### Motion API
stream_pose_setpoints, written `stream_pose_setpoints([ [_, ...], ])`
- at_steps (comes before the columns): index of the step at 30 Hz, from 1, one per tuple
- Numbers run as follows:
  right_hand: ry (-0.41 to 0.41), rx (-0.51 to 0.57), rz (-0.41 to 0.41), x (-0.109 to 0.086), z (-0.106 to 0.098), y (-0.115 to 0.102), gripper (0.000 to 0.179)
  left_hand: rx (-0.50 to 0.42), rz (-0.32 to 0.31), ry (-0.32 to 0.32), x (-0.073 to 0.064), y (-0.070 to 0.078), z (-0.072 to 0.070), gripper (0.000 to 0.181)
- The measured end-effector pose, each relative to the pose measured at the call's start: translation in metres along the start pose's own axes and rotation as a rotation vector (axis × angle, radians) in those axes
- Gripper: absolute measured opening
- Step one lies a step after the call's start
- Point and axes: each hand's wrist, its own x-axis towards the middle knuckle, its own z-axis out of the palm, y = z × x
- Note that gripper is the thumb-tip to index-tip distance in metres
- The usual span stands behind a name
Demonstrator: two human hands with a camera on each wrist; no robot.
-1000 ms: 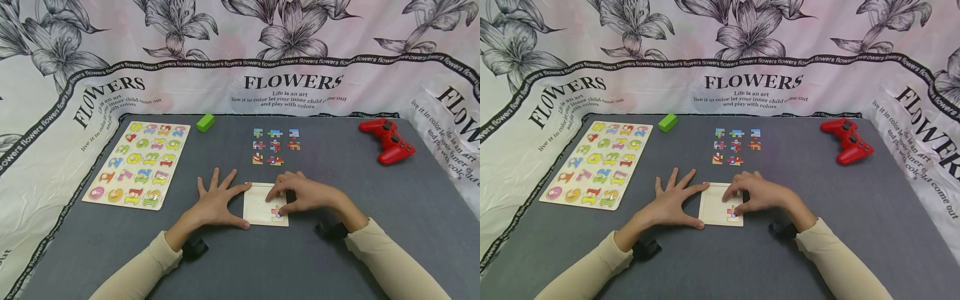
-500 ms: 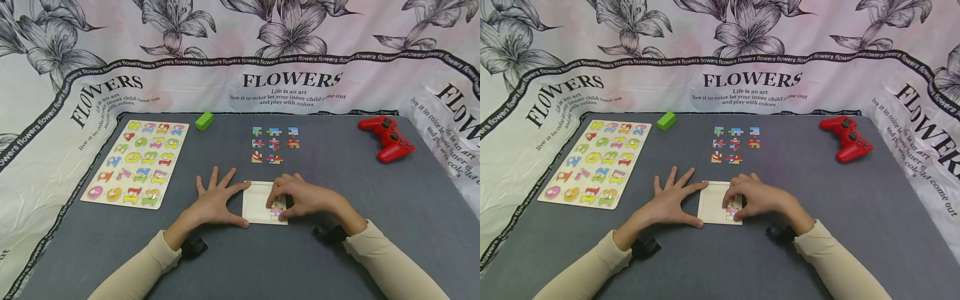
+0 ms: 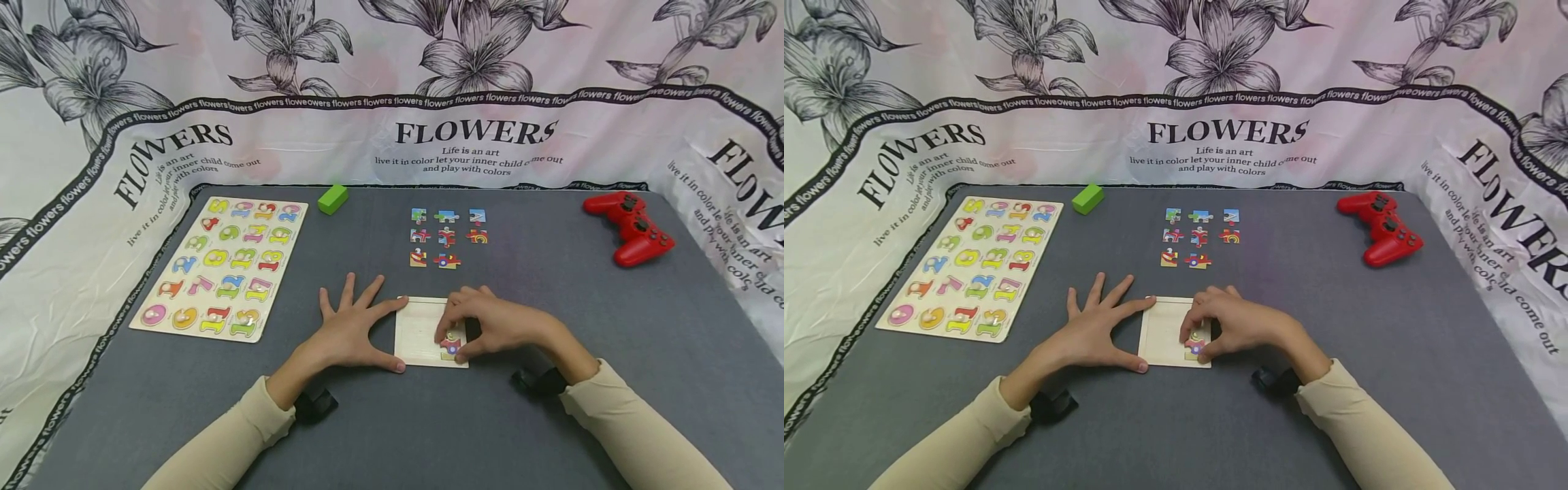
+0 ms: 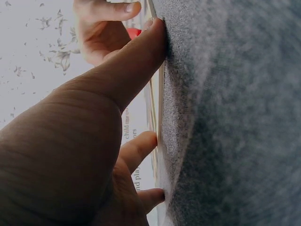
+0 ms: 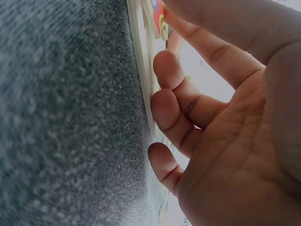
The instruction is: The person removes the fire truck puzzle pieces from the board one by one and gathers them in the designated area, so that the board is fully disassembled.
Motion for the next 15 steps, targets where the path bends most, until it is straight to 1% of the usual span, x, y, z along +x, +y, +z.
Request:
stream_pose_setpoints([
  [7, -0.013, 0.033, -0.012, -0.0018, -0.0016, -0.0014, 0.038, 0.000, -0.008, -0.005, 0.0004, 0.0001, 0.0001, 0.106],
  [15, -0.017, 0.016, 0.007, -0.0017, -0.0005, -0.0053, 0.042, 0.007, -0.011, -0.012, 0.0012, -0.0006, 0.0004, 0.107],
])
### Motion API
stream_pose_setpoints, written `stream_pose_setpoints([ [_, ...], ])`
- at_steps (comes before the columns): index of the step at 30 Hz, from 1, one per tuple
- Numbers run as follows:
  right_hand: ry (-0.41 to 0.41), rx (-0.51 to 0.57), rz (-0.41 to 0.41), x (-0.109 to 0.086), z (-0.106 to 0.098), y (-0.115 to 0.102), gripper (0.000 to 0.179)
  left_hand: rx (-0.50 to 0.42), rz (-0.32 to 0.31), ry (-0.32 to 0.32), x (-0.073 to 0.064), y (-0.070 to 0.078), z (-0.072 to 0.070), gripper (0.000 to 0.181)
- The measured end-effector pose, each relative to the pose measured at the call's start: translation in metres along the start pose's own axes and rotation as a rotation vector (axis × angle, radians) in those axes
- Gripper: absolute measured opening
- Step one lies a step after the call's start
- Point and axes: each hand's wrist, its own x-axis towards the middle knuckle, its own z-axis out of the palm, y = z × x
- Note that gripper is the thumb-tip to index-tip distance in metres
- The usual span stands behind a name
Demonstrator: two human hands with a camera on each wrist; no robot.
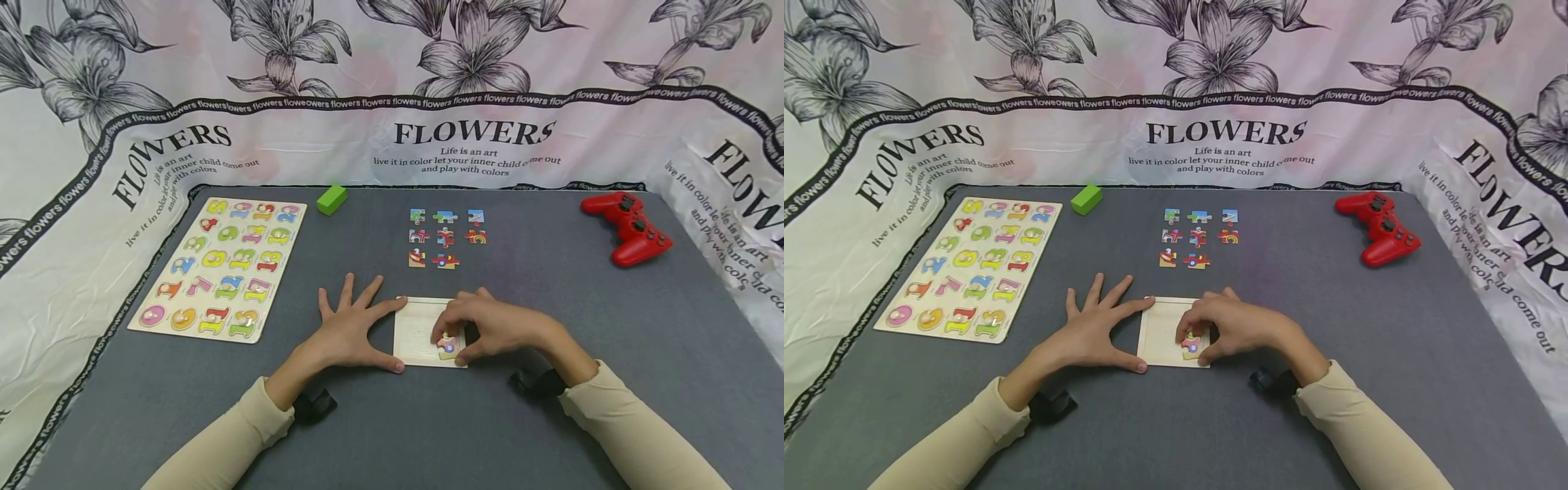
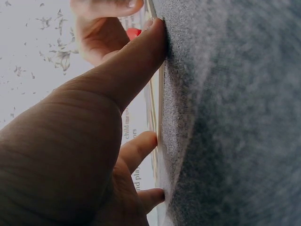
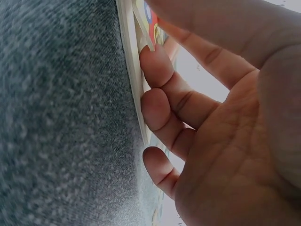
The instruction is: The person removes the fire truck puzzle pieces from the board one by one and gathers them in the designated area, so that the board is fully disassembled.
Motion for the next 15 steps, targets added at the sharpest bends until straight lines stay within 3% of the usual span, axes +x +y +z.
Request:
stream_pose_setpoints([
  [15, -0.007, -0.031, 0.024, 0.0012, 0.0023, -0.0006, 0.043, -0.003, 0.001, 0.002, -0.0002, 0.0007, 0.0005, 0.107],
])
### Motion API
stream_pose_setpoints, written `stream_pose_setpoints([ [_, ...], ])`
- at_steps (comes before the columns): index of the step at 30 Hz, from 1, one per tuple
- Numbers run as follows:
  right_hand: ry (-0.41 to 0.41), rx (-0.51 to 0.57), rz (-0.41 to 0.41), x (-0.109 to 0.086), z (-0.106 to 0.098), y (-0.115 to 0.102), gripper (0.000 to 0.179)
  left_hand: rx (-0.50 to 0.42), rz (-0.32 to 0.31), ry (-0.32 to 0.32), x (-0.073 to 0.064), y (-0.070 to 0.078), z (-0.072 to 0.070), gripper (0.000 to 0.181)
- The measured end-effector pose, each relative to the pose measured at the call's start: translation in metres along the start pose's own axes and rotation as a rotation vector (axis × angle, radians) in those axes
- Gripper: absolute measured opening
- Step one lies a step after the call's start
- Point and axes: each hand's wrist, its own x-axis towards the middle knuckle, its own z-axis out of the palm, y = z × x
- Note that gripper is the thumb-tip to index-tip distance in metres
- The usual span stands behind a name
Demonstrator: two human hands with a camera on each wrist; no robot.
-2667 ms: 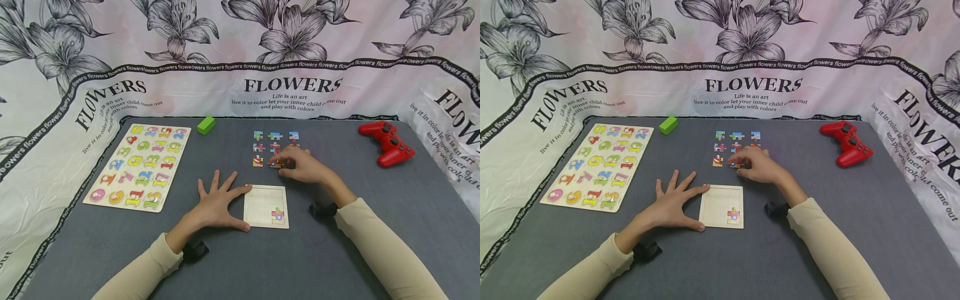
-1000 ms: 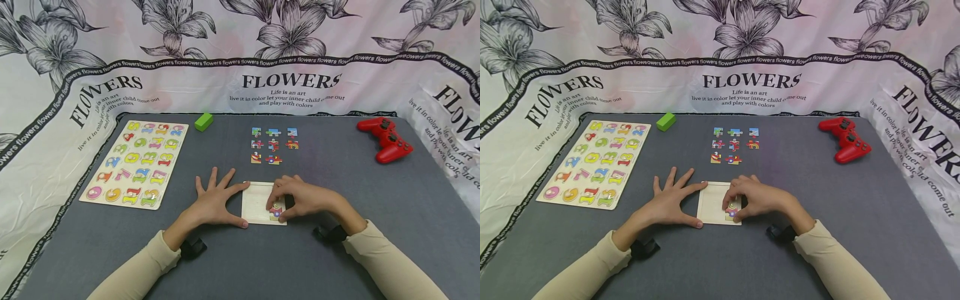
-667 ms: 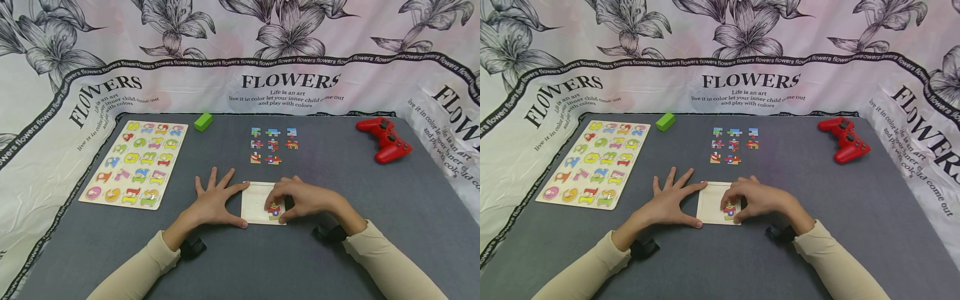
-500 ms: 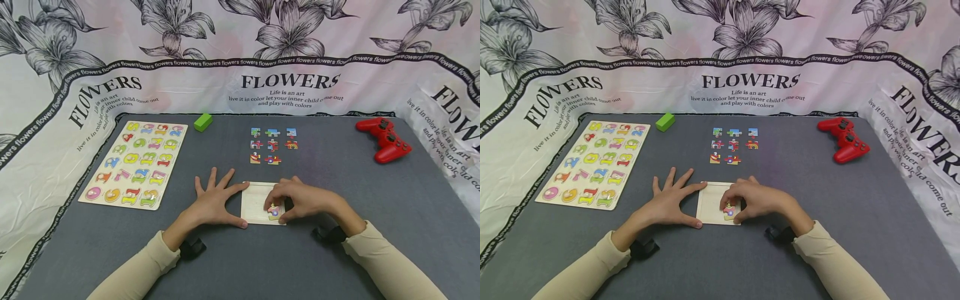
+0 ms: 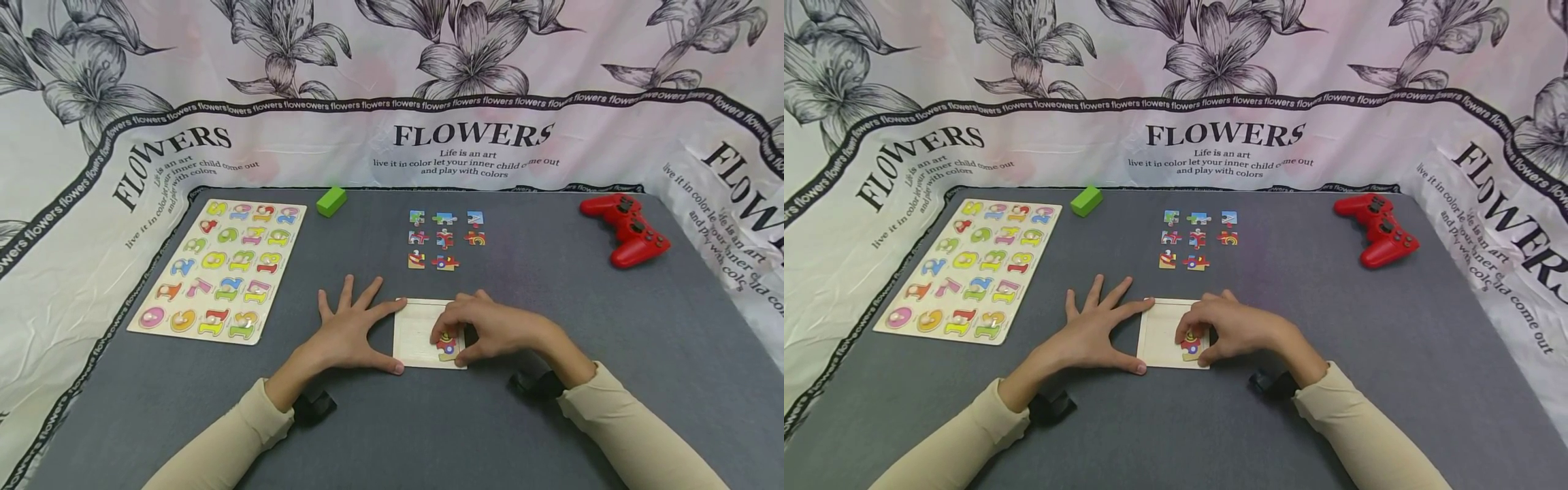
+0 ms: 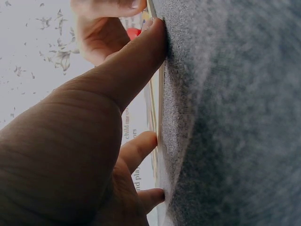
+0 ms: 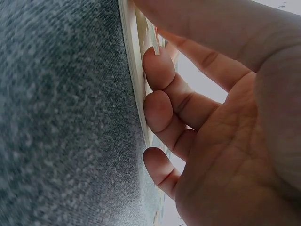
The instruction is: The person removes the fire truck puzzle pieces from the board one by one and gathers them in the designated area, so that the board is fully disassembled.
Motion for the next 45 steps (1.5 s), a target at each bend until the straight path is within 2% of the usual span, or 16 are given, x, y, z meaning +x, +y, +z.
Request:
stream_pose_setpoints([
  [11, 0.035, 0.049, -0.018, 0.000, -0.001, 0.006, 0.041, -0.004, 0.002, 0.001, -0.001, 0.000, -0.001, 0.106],
  [25, 0.157, 0.173, -0.031, 0.000, -0.007, 0.024, 0.040, 0.008, 0.017, 0.012, -0.002, -0.001, 0.000, 0.105],
  [36, 0.322, 0.182, 0.080, -0.009, -0.016, 0.049, 0.037, 0.003, 0.016, 0.001, -0.002, -0.002, 0.001, 0.108],
  [41, 0.409, 0.137, 0.109, -0.013, -0.022, 0.060, 0.038, -0.008, 0.025, 0.012, -0.003, -0.002, 0.000, 0.107],
  [45, 0.447, 0.124, 0.176, -0.018, -0.027, 0.069, 0.038, -0.014, 0.028, 0.013, -0.004, -0.001, 0.000, 0.107],
])
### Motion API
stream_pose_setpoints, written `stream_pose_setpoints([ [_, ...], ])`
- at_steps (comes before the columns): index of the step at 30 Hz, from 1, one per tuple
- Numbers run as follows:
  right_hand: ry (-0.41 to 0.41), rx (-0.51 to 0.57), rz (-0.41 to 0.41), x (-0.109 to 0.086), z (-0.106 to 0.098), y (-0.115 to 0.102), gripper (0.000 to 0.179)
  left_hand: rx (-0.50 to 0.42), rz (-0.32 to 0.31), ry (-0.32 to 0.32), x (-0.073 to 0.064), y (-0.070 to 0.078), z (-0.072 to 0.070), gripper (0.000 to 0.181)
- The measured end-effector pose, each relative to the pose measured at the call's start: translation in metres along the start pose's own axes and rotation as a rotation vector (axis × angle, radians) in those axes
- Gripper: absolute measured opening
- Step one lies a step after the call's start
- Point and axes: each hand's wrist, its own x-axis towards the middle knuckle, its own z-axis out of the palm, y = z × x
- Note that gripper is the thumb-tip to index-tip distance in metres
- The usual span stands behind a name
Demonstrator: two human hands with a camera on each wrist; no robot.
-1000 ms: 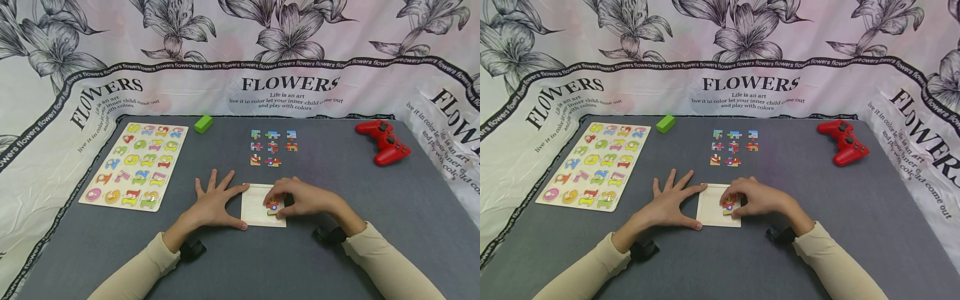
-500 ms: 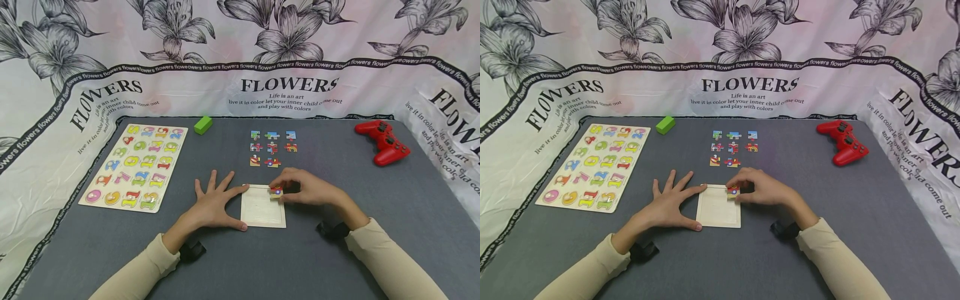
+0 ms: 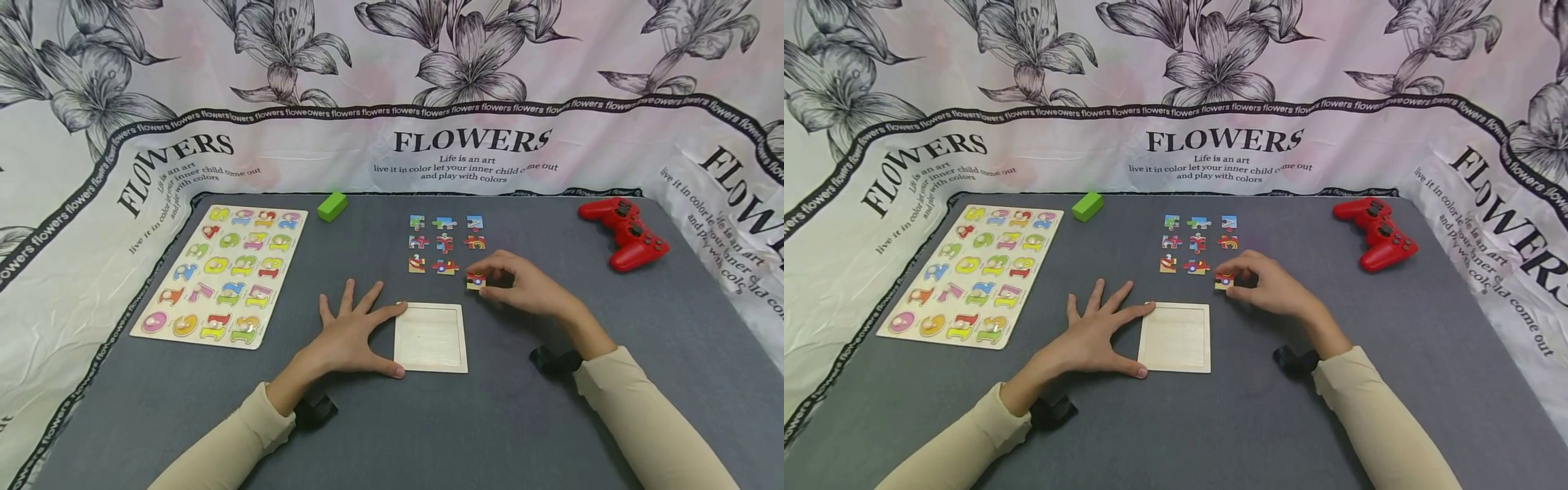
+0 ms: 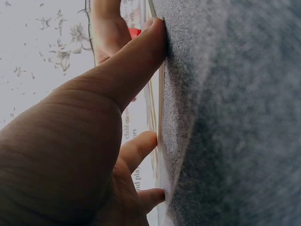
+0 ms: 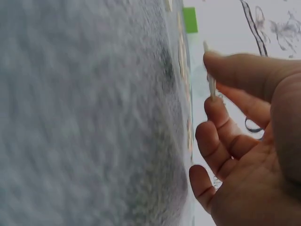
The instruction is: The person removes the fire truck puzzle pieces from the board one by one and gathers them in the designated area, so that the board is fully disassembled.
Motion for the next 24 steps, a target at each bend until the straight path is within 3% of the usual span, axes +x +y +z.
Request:
stream_pose_setpoints([
  [11, 0.013, -0.028, 0.095, 0.014, -0.012, 0.017, 0.036, 0.000, 0.007, 0.012, 0.000, -0.001, 0.000, 0.105],
  [24, -0.033, -0.077, 0.093, 0.027, -0.013, 0.018, 0.036, -0.008, 0.004, 0.005, 0.000, -0.002, 0.001, 0.105],
])
